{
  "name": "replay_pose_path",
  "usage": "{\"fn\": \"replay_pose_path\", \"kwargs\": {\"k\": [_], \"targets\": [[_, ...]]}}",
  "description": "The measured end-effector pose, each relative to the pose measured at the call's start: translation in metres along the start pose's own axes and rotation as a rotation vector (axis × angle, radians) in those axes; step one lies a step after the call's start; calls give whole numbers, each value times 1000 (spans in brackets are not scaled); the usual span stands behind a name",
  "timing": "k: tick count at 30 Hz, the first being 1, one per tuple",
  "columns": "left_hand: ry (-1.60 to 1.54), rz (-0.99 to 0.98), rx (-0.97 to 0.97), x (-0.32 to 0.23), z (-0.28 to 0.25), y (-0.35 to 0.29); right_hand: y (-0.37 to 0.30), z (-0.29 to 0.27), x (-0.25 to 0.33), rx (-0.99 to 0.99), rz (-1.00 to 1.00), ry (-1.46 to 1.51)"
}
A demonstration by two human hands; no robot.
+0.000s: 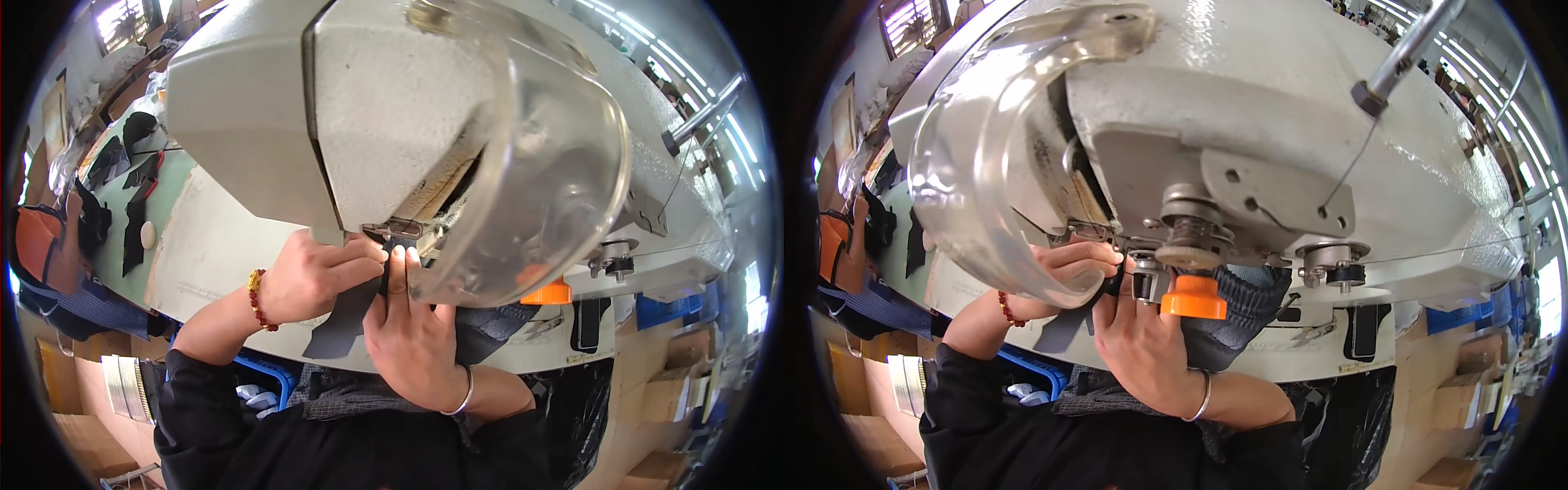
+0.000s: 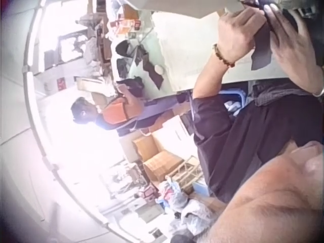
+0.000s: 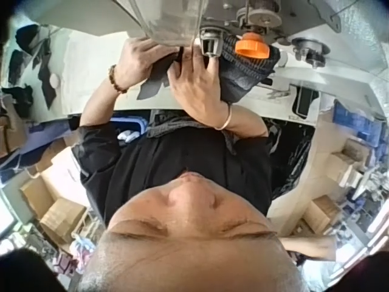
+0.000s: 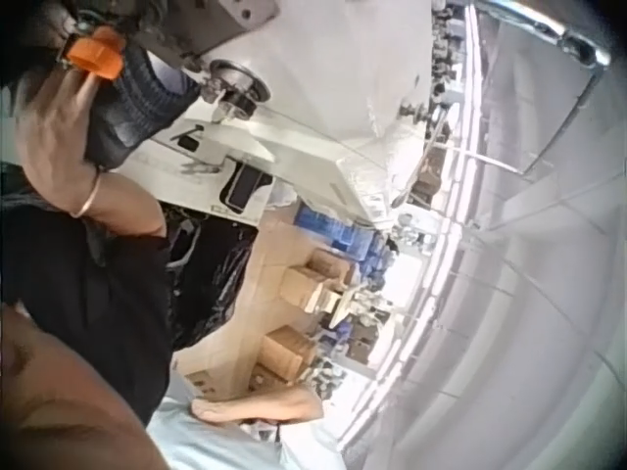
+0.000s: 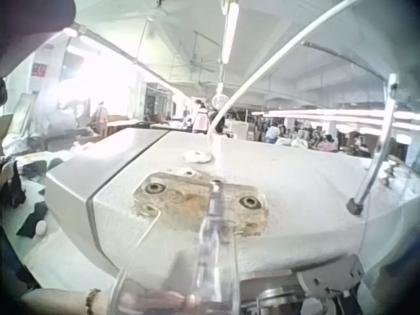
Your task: Sewing and stitching parts of a shoe using an industrial sewing machine in a factory environment.
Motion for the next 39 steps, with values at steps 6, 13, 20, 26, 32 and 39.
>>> {"fn": "replay_pose_path", "kwargs": {"k": [6, 13, 20, 26, 32, 39], "targets": [[-216, 6, -94, 8, 9, 3, 6, 1, 7, 2, 14, -33], [-57, 32, -94, 3, -1, 12, 12, -1, 3, -26, 49, -6], [39, -31, -72, -5, 1, 4, 6, -1, -12, -4, -14, 41], [-358, -255, -171, 4, 10, -1, -1, -1, -19, -57, -108, -132], [-682, -620, -215, -5, 10, 0, -2, -3, -25, -29, -194, -116], [-154, -174, -39, -8, -9, 7, -8, 2, -24, 16, -201, 22]]}}
Point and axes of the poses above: each hand's wrist, its own y-axis towards the middle knuckle, its own z-axis out of the palm, x = y × z, the point moved 1 cm from there along y, towards the middle knuckle, and after that the axes turned 6 degrees about y, right-handed, at the moved point
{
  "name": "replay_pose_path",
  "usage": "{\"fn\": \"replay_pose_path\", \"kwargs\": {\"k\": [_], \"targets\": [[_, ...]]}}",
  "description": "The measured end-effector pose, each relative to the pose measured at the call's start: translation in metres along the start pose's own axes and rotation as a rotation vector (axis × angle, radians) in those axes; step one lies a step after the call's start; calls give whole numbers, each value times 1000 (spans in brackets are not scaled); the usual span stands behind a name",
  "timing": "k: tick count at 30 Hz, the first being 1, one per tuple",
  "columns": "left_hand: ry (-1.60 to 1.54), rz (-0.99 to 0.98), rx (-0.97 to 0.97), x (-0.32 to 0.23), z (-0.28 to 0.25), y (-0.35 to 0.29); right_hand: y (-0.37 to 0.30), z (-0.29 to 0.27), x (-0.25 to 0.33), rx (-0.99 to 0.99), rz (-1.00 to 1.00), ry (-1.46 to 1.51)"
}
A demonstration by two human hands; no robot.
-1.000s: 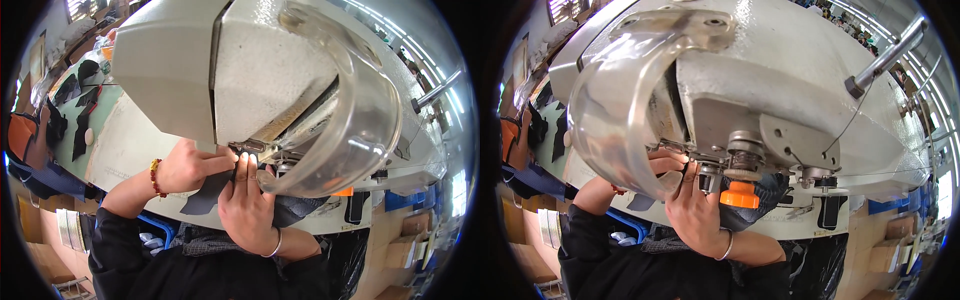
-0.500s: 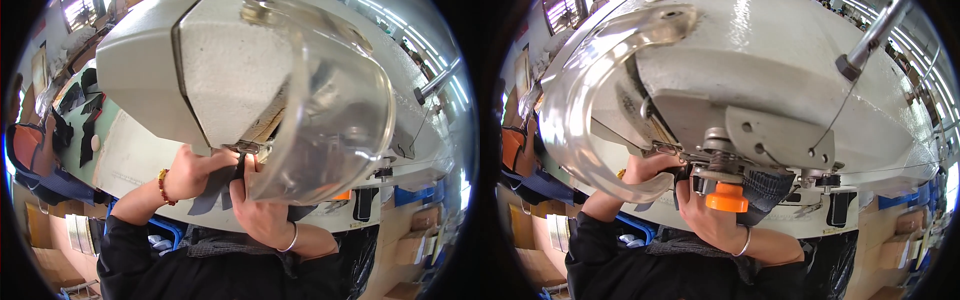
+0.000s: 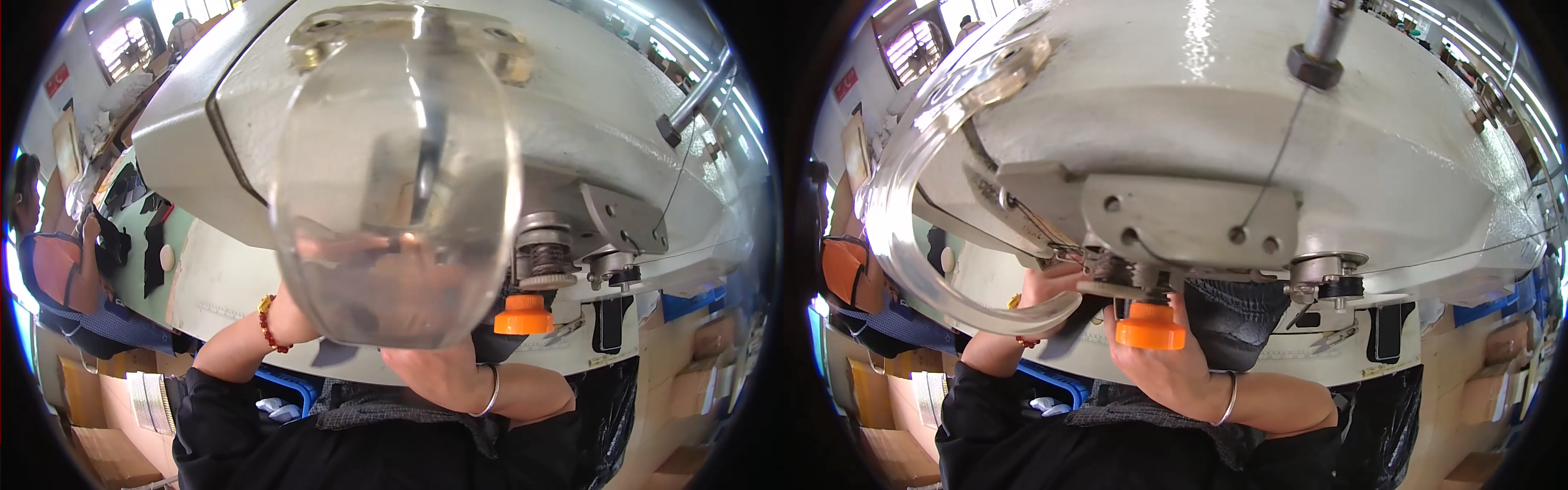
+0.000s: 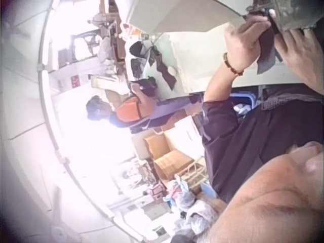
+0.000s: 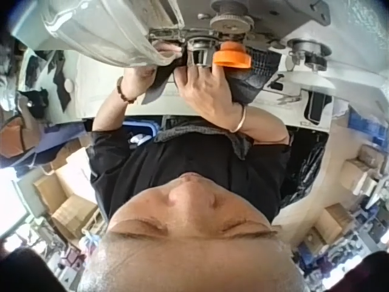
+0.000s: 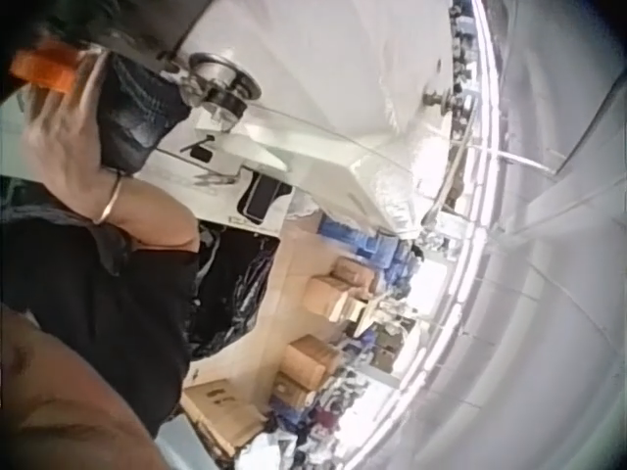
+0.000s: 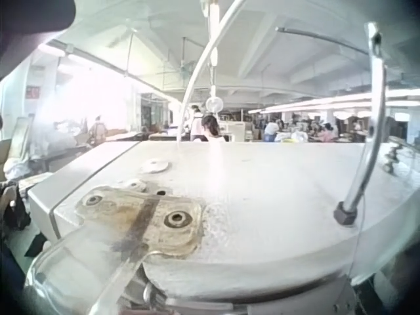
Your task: Sewing and stitching parts of a shoe using an industrial sewing machine in a factory environment.
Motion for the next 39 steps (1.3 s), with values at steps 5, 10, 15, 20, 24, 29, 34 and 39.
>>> {"fn": "replay_pose_path", "kwargs": {"k": [5, 10, 15, 20, 24, 29, 34, 39], "targets": [[-91, -52, 33, 0, 3, 5, -2, 3, 1, 28, -6, 42], [14, 24, 10, 3, 6, -4, 2, -2, -1, -7, 26, 16], [283, 98, 77, 5, 10, -17, 8, -9, -1, 28, -12, -90], [300, 242, -22, 8, 19, -13, 9, -9, -7, 35, -57, -235], [228, 206, -16, 5, 19, -13, 11, -2, -12, -16, -88, -179], [250, 227, -49, 2, 18, -13, 8, -4, -11, 49, -43, -123], [243, 152, -85, -4, 24, -12, 2, -1, -28, 23, -209, -283], [320, 128, -158, -15, 33, -10, -5, 15, -49, 177, 343, 1121]]}}
Point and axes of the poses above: each hand's wrist, its own y-axis towards the middle knuckle, its own z-axis out of the palm, x = y × z, the point moved 1 cm from there along y, towards the middle knuckle, and after that the axes turned 6 degrees about y, right-handed, at the moved point
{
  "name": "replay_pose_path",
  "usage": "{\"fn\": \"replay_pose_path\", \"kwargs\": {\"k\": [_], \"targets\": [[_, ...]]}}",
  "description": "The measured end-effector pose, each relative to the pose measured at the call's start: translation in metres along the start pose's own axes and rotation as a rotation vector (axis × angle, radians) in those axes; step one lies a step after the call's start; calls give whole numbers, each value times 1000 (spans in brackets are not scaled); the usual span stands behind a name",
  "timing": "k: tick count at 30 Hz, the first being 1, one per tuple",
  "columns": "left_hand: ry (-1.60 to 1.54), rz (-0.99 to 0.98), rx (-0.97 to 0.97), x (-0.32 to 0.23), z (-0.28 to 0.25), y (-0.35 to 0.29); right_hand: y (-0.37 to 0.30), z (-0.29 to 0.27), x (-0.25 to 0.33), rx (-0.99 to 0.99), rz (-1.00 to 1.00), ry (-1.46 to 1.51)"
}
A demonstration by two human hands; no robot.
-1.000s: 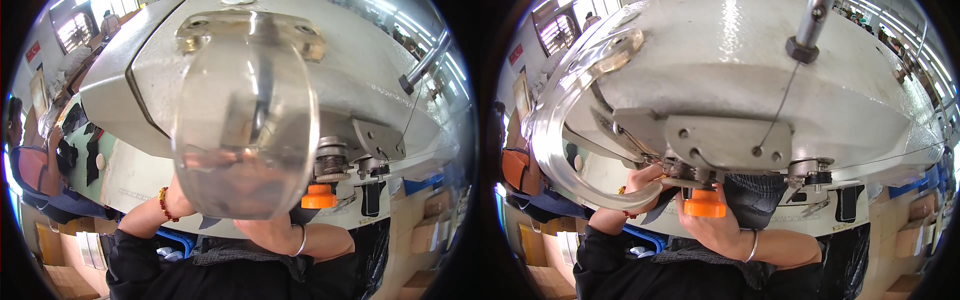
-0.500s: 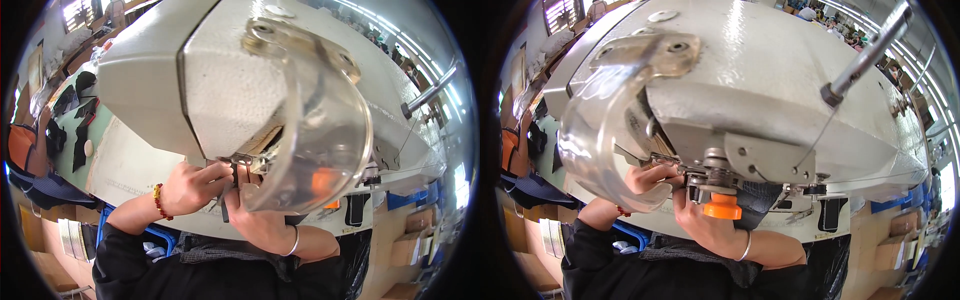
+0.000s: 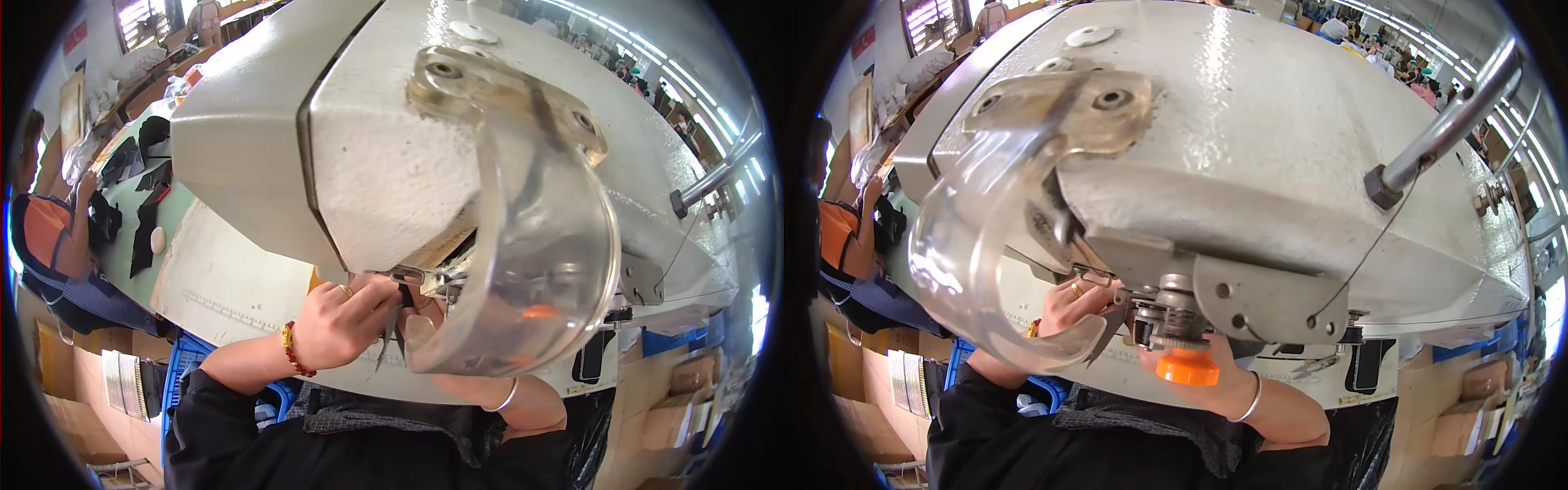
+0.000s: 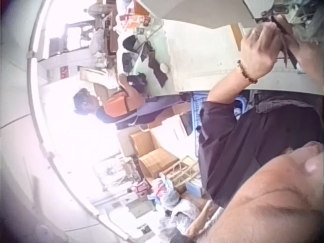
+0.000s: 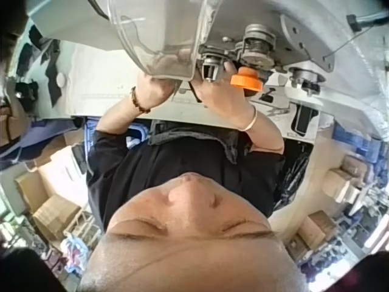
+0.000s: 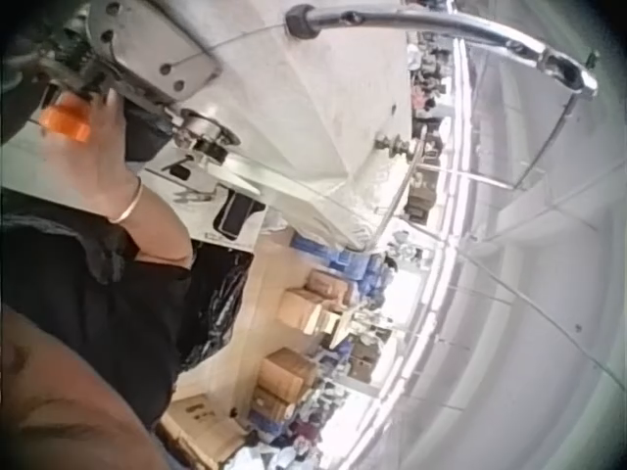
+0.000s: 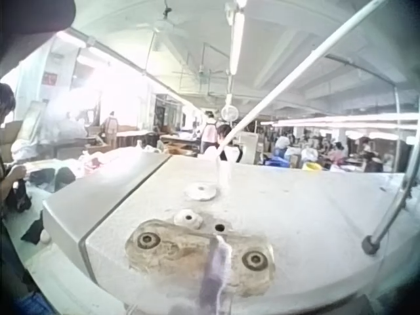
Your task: Sewing and stitching parts of a shoe using an industrial sewing machine in a factory environment.
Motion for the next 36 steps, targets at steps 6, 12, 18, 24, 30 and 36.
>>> {"fn": "replay_pose_path", "kwargs": {"k": [6, 12, 18, 24, 30, 36], "targets": [[27, -31, -72, -7, 10, -3, -16, -18, -5, 129, 240, 74], [27, -120, -109, -11, 14, -5, -17, -7, -13, -30, 295, 470], [-16, -216, -40, -5, 11, -10, -10, -4, -33, -150, 422, 1109], [-723, -799, -181, 19, 18, -16, -14, -9, -34, -62, -178, -178], [-977, -928, -242, 12, 15, -18, -8, -9, -27, -70, -216, -255], [-758, -729, -172, 12, 16, -19, -15, -17, -34, 60, -72, -193]]}}
Point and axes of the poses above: each hand's wrist, its own y-axis towards the middle knuckle, its own z-axis out of the palm, x = y × z, the point moved 1 cm from there along y, towards the middle knuckle, and after that the axes turned 6 degrees about y, right-handed, at the moved point
